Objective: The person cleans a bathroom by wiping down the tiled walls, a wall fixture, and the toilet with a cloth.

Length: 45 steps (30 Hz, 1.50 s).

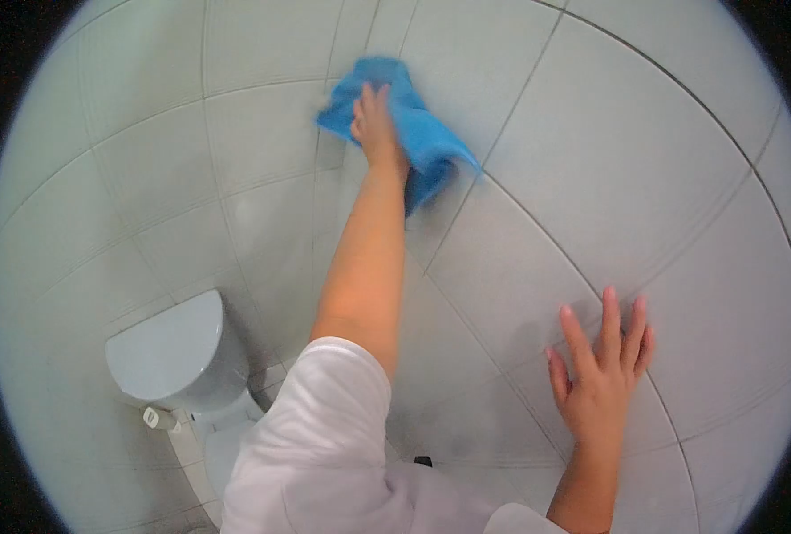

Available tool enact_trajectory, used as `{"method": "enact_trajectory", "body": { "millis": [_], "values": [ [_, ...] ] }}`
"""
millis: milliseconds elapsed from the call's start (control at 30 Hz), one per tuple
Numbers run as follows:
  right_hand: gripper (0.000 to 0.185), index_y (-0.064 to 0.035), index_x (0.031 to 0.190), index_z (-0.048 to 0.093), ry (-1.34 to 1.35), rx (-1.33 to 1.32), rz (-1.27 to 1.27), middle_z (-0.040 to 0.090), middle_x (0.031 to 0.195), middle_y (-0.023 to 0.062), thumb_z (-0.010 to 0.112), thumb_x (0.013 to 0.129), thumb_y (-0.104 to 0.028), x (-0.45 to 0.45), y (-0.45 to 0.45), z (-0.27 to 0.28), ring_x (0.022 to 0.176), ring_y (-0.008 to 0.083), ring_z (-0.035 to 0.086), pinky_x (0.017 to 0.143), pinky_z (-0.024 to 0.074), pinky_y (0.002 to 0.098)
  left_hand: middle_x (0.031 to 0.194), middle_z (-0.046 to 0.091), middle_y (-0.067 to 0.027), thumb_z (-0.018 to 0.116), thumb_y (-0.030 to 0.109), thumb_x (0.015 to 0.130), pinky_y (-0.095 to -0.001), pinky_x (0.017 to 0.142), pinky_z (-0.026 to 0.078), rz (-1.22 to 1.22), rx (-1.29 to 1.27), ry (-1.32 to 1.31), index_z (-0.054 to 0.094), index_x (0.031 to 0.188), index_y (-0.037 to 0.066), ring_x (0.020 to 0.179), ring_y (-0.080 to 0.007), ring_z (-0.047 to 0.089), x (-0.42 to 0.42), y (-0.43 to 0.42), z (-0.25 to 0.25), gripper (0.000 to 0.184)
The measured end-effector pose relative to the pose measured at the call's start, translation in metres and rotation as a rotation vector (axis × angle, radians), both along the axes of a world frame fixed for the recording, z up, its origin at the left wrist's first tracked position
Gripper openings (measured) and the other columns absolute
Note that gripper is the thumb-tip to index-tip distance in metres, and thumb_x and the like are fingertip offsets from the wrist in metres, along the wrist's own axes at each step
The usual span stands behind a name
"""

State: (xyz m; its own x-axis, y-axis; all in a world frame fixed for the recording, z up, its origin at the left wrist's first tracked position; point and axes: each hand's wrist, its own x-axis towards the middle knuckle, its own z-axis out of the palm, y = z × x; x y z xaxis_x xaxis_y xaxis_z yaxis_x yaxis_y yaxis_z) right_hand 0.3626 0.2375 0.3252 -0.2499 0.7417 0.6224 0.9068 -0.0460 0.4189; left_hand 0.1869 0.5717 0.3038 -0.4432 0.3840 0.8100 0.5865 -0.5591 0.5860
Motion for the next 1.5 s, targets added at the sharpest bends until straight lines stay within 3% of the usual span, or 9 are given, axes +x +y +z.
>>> {"method": "enact_trajectory", "body": {
  "millis": [133, 400, 667, 733, 833, 900, 967, 1100, 1500],
  "values": [
    [0.042, -0.0323, 0.112, 0.056, -0.144, 0.084, -0.18, 0.042, 0.132, 0.0014, 0.064, 0.071, -0.035, -0.006, -0.001, -0.01, 0.127, 0.0298, 0.029, 0.103, 0.0048, 0.0535, 0.129, 0.04, -0.0151, 0.048, 0.036, 0.085, -0.0415, 0.093, 0.034, 0.549, -0.015, 0.48, 0.043, 0.124, 0.009, 0.116, -0.0307, 0.04, 0.069, -0.056, 0.037, 0.048],
    [0.033, -0.0309, 0.106, 0.06, -0.256, 0.157, -0.226, 0.046, 0.128, 0.0026, 0.062, 0.074, -0.038, -0.004, -0.001, -0.011, 0.125, 0.0323, 0.032, 0.104, 0.0049, 0.0516, 0.117, 0.051, -0.0183, 0.044, 0.055, 0.081, -0.0471, 0.086, 0.039, -0.444, 0.327, -0.008, 0.045, 0.121, 0.012, 0.107, -0.0411, 0.045, 0.0, 0.014, 0.109, 0.059],
    [0.038, -0.0189, 0.108, 0.06, -0.435, 0.126, -0.272, 0.04, 0.131, 0.0132, 0.061, 0.075, -0.038, -0.026, -0.001, 0.011, 0.126, 0.036, 0.028, 0.105, 0.0114, 0.0499, 0.138, 0.028, -0.0115, 0.037, 0.034, 0.09, -0.0367, 0.103, 0.023, -0.149, -0.512, -0.093, 0.022, 0.136, 0.007, 0.122, -0.0266, 0.034, 0.025, -0.016, -0.364, 0.056],
    [0.039, -0.0225, 0.109, 0.06, -0.421, 0.11, -0.275, 0.038, 0.133, 0.0118, 0.058, 0.076, -0.043, -0.022, -0.004, 0.018, 0.127, 0.0384, 0.023, 0.103, 0.0085, 0.054, 0.14, 0.024, -0.0102, 0.033, 0.048, 0.089, -0.0326, 0.099, 0.028, -0.584, -0.962, -1.645, 0.032, 0.131, 0.006, 0.121, -0.0212, 0.032, 0.043, -0.089, -0.31, 0.06],
    [0.035, -0.0252, 0.102, 0.064, -0.406, 0.126, -0.231, 0.042, 0.129, 0.0144, 0.05, 0.08, -0.049, 0.007, -0.011, 0.012, 0.13, 0.0358, 0.02, 0.105, 0.0042, 0.0522, 0.139, 0.026, -0.0099, 0.031, 0.042, 0.09, -0.0339, 0.101, 0.026, -0.541, -0.91, -1.864, 0.028, 0.133, 0.006, 0.122, -0.0218, 0.033, 0.067, -0.102, -0.31, 0.056],
    [0.035, -0.0234, 0.102, 0.063, -0.405, 0.14, -0.193, 0.041, 0.13, 0.0151, 0.052, 0.08, -0.047, 0.024, -0.046, -0.003, 0.129, 0.0361, 0.02, 0.105, 0.0056, 0.052, 0.138, 0.028, -0.0096, 0.03, 0.034, 0.092, -0.035, 0.104, 0.021, -0.692, -0.705, -1.934, 0.023, 0.135, 0.005, 0.124, -0.0224, 0.032, 0.074, -0.114, -0.298, 0.052],
    [0.035, -0.0216, 0.103, 0.063, -0.404, 0.115, -0.138, 0.04, 0.13, 0.0159, 0.053, 0.079, -0.045, 0.027, -0.06, -0.019, 0.129, 0.0365, 0.021, 0.105, 0.007, 0.0518, 0.142, 0.017, -0.0148, 0.033, 0.032, 0.092, -0.0398, 0.106, 0.012, -0.403, -0.638, -0.471, 0.021, 0.136, 0.005, 0.131, -0.0296, 0.014, 0.065, -0.07, -0.273, 0.053],
    [0.035, -0.0181, 0.104, 0.061, -0.293, -0.126, -0.039, 0.038, 0.131, 0.0174, 0.055, 0.078, -0.041, 0.038, -0.105, -0.067, 0.128, 0.0372, 0.022, 0.104, 0.0099, 0.0514, 0.143, 0.013, -0.0169, 0.041, 0.029, 0.089, -0.0404, 0.107, 0.009, -0.379, -0.176, -0.072, 0.018, 0.136, 0.005, 0.132, -0.0326, 0.008, 0.007, 0.002, -0.244, 0.058],
    [0.037, -0.0074, 0.107, 0.058, 0.644, -1.468, -0.166, 0.032, 0.133, 0.0219, 0.062, 0.076, -0.027, 0.027, -0.141, -0.319, 0.126, 0.0395, 0.025, 0.102, 0.0184, 0.0502, 0.143, 0.013, -0.0114, 0.027, 0.051, 0.084, -0.0365, 0.108, 0.009, -0.311, -1.084, -1.326, 0.014, 0.136, 0.002, 0.133, -0.0256, 0.011, 0.099, -0.25, -0.645, 0.073]
  ]
}}
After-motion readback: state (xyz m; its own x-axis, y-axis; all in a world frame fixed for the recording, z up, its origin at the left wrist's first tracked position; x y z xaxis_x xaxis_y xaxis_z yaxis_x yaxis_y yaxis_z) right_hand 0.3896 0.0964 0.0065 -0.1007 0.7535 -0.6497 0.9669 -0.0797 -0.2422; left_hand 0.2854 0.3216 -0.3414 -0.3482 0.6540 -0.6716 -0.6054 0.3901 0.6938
